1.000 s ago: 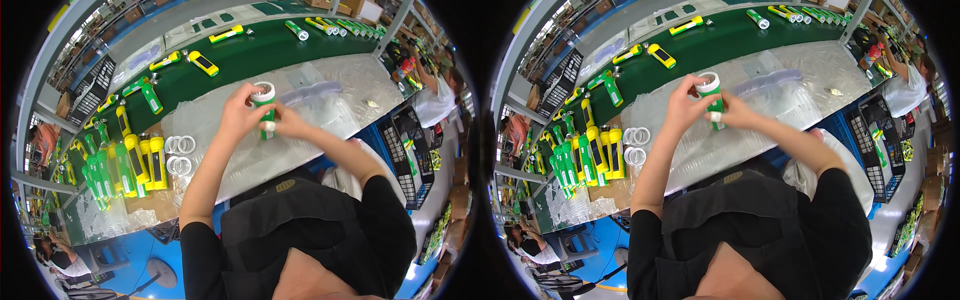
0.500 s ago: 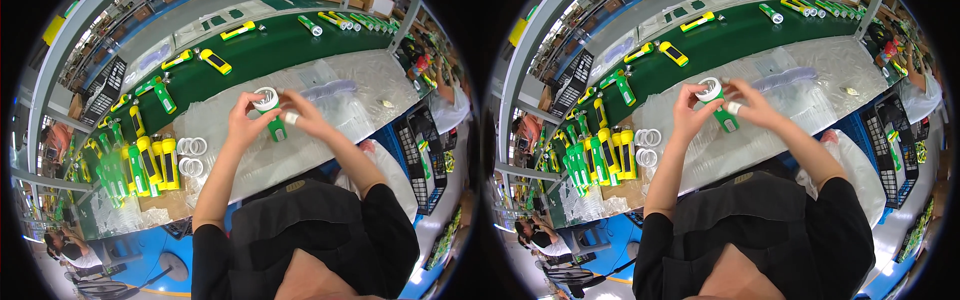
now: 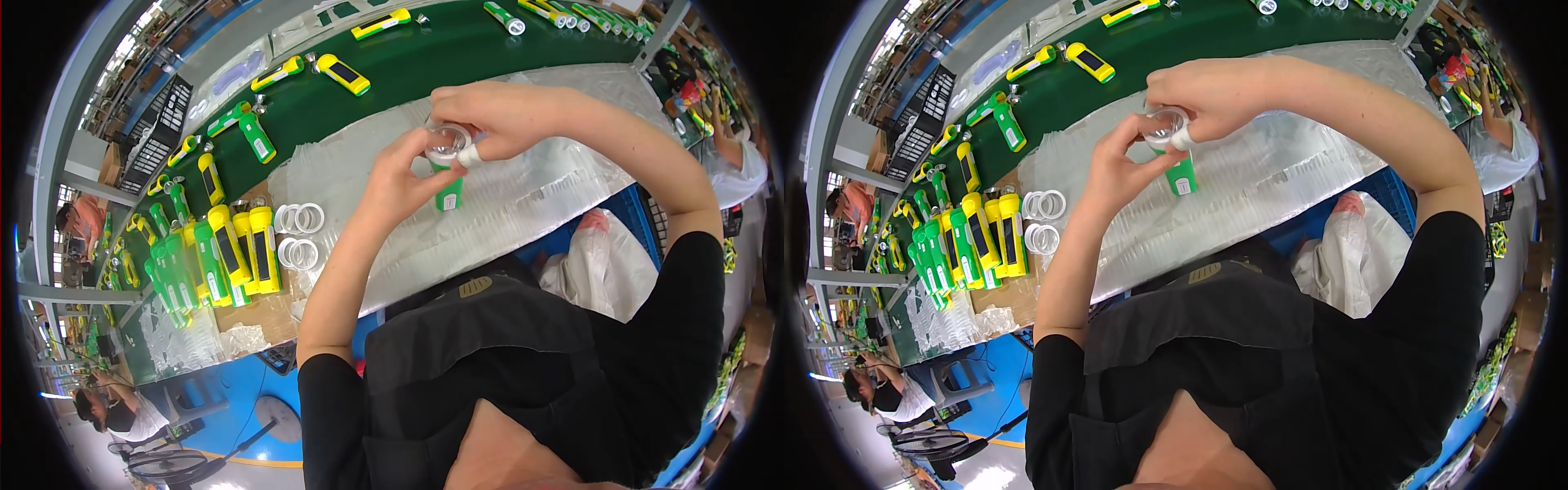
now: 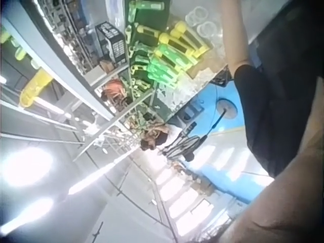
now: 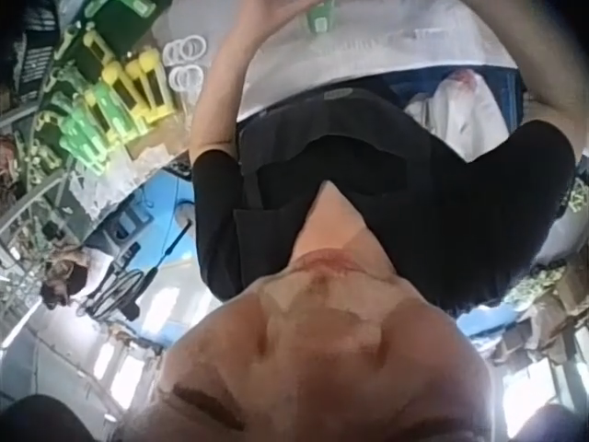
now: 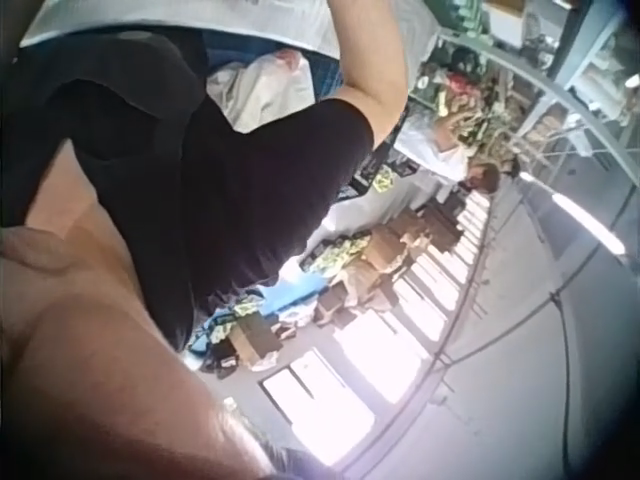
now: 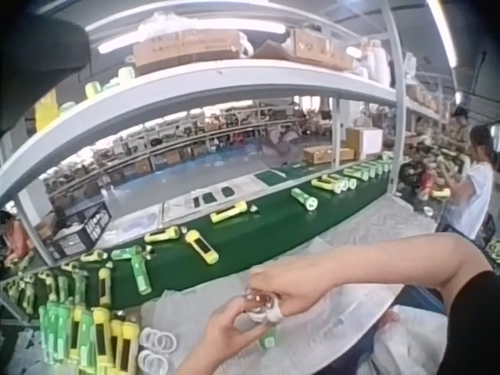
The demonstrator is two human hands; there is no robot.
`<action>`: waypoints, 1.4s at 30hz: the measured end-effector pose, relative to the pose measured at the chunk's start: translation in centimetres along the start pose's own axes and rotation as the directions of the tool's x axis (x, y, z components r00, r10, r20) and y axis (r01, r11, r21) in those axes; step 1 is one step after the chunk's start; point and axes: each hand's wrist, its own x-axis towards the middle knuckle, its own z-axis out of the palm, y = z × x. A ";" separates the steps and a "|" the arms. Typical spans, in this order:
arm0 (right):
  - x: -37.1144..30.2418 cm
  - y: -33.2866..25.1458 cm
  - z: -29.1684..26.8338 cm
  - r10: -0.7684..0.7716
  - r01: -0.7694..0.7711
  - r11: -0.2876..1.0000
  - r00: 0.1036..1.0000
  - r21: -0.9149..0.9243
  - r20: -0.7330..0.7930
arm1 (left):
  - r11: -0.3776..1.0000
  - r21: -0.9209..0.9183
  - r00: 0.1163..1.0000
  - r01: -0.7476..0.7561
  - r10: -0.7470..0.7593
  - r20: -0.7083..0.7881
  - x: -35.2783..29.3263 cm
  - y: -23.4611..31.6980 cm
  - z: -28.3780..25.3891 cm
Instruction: The recorder is assembling flashlights by attaching the reflector and lens components to the flashlight bodies on a factory line.
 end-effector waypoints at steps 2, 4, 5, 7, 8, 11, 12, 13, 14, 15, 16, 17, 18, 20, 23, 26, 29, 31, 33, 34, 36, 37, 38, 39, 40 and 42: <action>0.0 -0.6 0.7 0.177 -0.193 0.975 0.974 -0.108 -0.143 | 0.992 0.110 0.997 -0.062 0.067 -0.044 0.4 0.0 0.3; 0.8 -1.7 1.2 0.375 -0.392 0.911 0.916 -0.126 -0.141 | 0.993 0.116 0.997 -0.017 0.026 -0.075 0.4 0.0 0.7; 1.1 -2.1 1.3 0.549 -0.567 0.811 0.823 -0.144 -0.146 | 0.991 0.129 0.994 0.029 -0.015 -0.108 0.5 0.1 0.8; 1.2 -2.5 0.2 0.553 -0.566 0.810 0.824 -0.152 -0.122 | 0.994 0.105 0.994 0.035 -0.024 -0.108 0.5 0.1 0.6; 1.1 -2.5 -0.1 0.564 -0.573 0.805 0.819 -0.152 -0.103 | 0.996 0.081 0.995 0.039 -0.031 -0.095 0.5 0.1 0.6; -0.1 1.2 0.6 -0.084 0.064 0.996 0.930 -0.068 -0.358 | 1.000 0.024 0.994 -0.013 0.016 -0.105 0.9 -0.2 1.0; -0.1 1.1 0.5 -0.084 0.064 0.996 0.930 -0.068 -0.357 | 1.000 0.023 0.994 -0.012 0.015 -0.106 0.7 -0.2 1.0; -0.1 1.0 0.4 0.035 -0.051 0.996 0.976 -0.069 -0.213 | 0.998 0.059 0.995 -0.035 0.040 -0.096 0.6 -0.1 1.0; 0.4 -0.1 0.1 0.156 -0.161 0.983 0.986 -0.087 -0.063 | 0.994 0.094 0.994 -0.055 0.063 -0.088 0.3 -0.2 0.9; 1.0 -1.4 -0.2 0.159 -0.164 0.983 0.985 -0.088 -0.061 | 0.994 0.091 0.994 -0.055 0.064 -0.088 0.4 0.3 1.0; 1.7 -2.7 -0.3 0.400 -0.393 0.886 0.916 -0.244 -0.023 | 0.994 0.101 0.995 -0.030 0.039 -0.089 0.5 0.9 1.1; 2.1 -3.4 -0.5 0.616 -0.573 0.715 0.787 -0.401 -0.028 | 0.994 0.114 0.996 -0.006 0.016 -0.091 0.6 1.4 1.1; 1.5 -3.1 -0.5 0.616 -0.573 0.714 0.787 -0.403 -0.028 | 0.994 0.113 0.996 -0.007 0.018 -0.092 0.6 1.4 1.0; 0.0 -2.0 -0.4 0.319 -0.366 0.915 0.914 -0.170 -0.250 | 0.996 0.084 0.997 -0.001 0.007 -0.072 0.5 1.0 1.0; 0.3 -1.5 0.6 0.280 -0.304 0.943 0.946 -0.140 -0.164 | 0.996 0.081 0.995 -0.046 0.053 -0.080 0.5 0.4 1.2; 1.2 -2.5 0.3 0.560 -0.572 0.741 0.815 -0.351 -0.147 | 0.999 0.037 0.995 -0.024 0.028 -0.096 0.8 0.7 1.4; -0.2 -0.7 0.3 0.191 -0.227 0.969 0.936 -0.094 -0.294 | 0.998 0.055 0.990 -0.044 0.050 -0.130 1.1 0.2 1.7; 0.1 -0.5 0.8 0.322 -0.376 0.917 0.894 -0.132 -0.310 | 0.998 0.059 0.993 -0.024 0.031 -0.118 1.5 -0.1 1.5; -0.1 -0.4 2.2 0.444 -0.517 0.840 0.830 -0.165 -0.338 | 0.998 0.068 0.995 -0.009 0.016 -0.100 1.5 0.0 1.4; -0.6 0.3 3.6 0.495 -0.526 0.849 0.762 0.046 -0.417 | 0.998 0.057 0.994 0.005 0.001 -0.110 1.4 -0.2 1.4; -1.5 1.7 7.7 0.525 -0.360 0.849 0.657 0.387 -0.541 | 0.998 0.062 0.992 0.005 0.003 -0.125 1.1 -0.8 1.2; -2.3 2.2 10.1 0.504 -0.211 0.846 0.619 0.490 -0.602 | 1.000 0.018 0.987 0.008 -0.005 -0.159 1.1 -1.3 1.6; -2.0 2.0 12.7 0.502 -0.091 0.817 0.598 0.569 -0.625 | 1.000 -0.018 0.981 0.021 -0.024 -0.193 1.0 -1.3 1.8; -1.5 1.1 15.1 0.513 0.024 0.772 0.567 0.635 -0.645 | 0.998 -0.056 0.987 0.029 -0.038 -0.158 1.1 -1.0 1.8; -0.3 0.0 17.1 0.610 -0.071 0.731 0.515 0.679 -0.603 | 0.999 -0.039 0.987 0.024 -0.030 -0.156 0.8 -0.8 1.7; 1.1 -1.4 18.9 0.688 -0.146 0.687 0.445 0.712 -0.573 | 0.941 -0.336 0.981 0.039 -0.101 -0.168 0.7 -0.7 2.2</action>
